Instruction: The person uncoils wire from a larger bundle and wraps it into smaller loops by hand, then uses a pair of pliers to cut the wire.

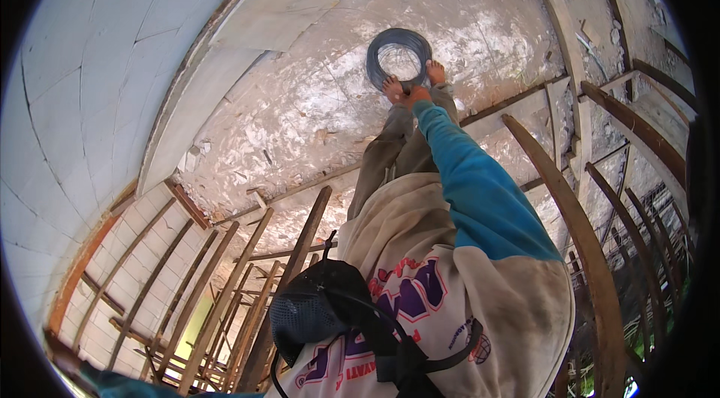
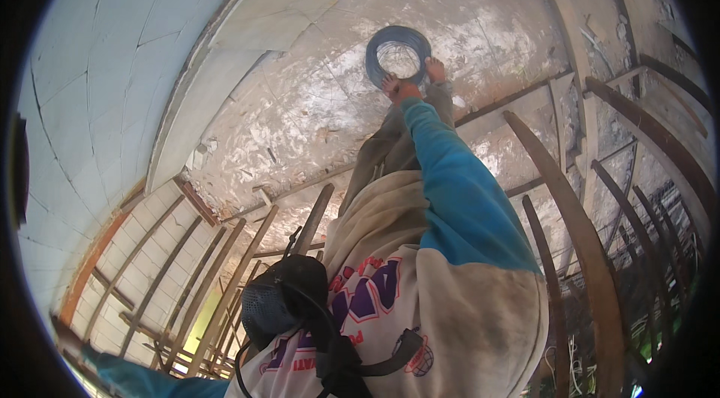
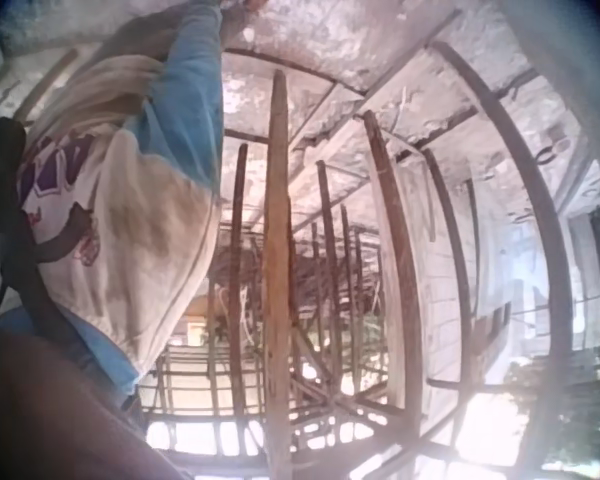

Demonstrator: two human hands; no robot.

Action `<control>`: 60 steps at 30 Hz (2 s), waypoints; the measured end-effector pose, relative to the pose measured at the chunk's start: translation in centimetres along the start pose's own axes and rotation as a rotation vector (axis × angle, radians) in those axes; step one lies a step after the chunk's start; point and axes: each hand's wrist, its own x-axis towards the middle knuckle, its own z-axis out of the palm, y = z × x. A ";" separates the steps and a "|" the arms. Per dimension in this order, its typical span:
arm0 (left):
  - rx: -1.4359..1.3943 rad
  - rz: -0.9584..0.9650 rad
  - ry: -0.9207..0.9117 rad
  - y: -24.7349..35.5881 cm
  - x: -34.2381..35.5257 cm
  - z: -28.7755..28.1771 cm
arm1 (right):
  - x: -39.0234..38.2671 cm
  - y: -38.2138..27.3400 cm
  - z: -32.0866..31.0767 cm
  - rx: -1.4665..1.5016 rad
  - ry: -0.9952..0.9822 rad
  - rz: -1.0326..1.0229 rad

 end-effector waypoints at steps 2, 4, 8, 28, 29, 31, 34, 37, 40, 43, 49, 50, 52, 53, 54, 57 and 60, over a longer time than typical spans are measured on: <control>-0.162 0.192 -0.168 8.1 -1.7 9.8 | 0.3 1.8 0.8 0.170 0.046 -0.108; -0.432 0.462 -0.207 28.5 -5.4 21.8 | 0.6 4.0 1.2 0.330 0.107 -0.182; -1.429 0.167 -0.998 66.1 -22.6 22.1 | 1.1 5.1 1.9 0.406 0.030 -0.136; -1.948 -1.111 -2.259 105.8 -39.8 13.3 | -1.5 6.9 -0.4 0.697 -0.207 -0.219; -1.947 -1.110 -2.260 106.1 -39.6 13.3 | -1.8 6.9 -0.9 0.696 -0.252 -0.200; -2.077 -0.978 -2.425 106.8 -39.1 12.9 | -2.0 7.9 -1.6 0.694 -0.287 -0.172; -2.280 -0.961 -2.309 108.6 -37.7 13.2 | -2.3 8.8 -2.6 0.686 -0.429 -0.069; -2.453 -0.671 -2.088 109.9 -36.0 14.8 | -2.4 9.6 -3.5 0.666 -0.520 -0.113; -2.396 -0.385 -1.961 109.0 -33.0 14.4 | -2.0 11.5 -2.4 0.488 -0.499 -0.170; -2.452 -0.053 -1.659 105.8 -29.7 13.7 | -1.8 11.4 -2.4 0.425 -0.405 -0.201; -2.424 -0.480 -1.396 98.9 -28.8 18.0 | -0.7 11.1 -5.0 0.644 0.244 -0.056; -2.402 -0.600 -1.322 97.7 -28.4 19.3 | -0.5 12.3 -5.4 0.664 0.246 -0.029; -2.410 -0.795 -1.202 95.1 -26.8 21.7 | -1.1 14.6 -6.3 0.680 0.254 -0.003; -2.442 -0.874 -1.155 93.8 -26.1 22.7 | -1.6 15.5 -6.8 0.553 0.337 -0.052; -2.414 -0.814 -1.130 92.7 -25.0 22.2 | -2.1 16.3 -7.4 0.426 0.419 -0.098; -2.271 -0.584 -1.004 90.7 -21.2 17.3 | -4.1 17.4 -9.2 0.232 0.444 -0.108; -2.222 -0.490 -0.930 90.2 -19.1 14.2 | -6.1 17.3 -10.2 0.019 0.290 -0.227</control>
